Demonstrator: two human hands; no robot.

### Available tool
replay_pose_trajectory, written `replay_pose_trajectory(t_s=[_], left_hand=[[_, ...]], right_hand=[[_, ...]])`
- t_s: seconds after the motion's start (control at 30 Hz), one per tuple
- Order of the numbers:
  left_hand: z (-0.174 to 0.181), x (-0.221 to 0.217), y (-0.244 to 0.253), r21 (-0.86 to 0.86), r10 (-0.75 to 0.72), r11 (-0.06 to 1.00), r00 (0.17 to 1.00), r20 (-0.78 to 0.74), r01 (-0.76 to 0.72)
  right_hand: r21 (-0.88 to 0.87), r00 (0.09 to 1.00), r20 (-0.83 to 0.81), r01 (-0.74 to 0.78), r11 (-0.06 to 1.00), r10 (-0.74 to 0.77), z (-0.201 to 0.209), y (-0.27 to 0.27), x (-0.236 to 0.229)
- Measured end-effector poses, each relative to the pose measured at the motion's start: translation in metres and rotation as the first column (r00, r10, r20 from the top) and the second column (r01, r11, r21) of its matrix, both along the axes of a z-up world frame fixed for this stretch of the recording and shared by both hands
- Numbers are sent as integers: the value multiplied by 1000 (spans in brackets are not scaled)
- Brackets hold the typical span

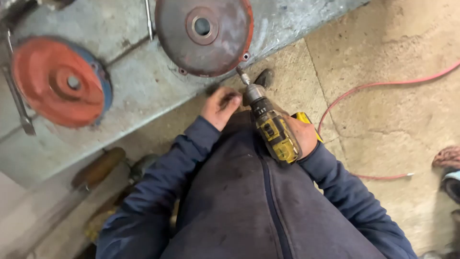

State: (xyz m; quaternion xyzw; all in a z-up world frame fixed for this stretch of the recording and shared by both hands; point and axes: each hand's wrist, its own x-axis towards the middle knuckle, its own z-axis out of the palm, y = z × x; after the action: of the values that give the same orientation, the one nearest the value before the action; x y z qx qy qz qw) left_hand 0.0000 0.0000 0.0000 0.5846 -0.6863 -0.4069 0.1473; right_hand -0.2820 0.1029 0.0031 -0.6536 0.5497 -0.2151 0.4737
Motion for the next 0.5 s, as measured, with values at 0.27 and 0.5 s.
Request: replay_pose_trajectory(t_s=[0.27, 0.5], left_hand=[[-35, -84, 21, 811, 736, 584, 444, -512, -33], [-27, -98, 15, 823, 786, 557, 394, -477, -114]], right_hand=[[-146, 996, 90, 32, 989, -19, -1, -22, -1], [-213, 991, 129, 58, 975, -31, -16, -24, -5]])
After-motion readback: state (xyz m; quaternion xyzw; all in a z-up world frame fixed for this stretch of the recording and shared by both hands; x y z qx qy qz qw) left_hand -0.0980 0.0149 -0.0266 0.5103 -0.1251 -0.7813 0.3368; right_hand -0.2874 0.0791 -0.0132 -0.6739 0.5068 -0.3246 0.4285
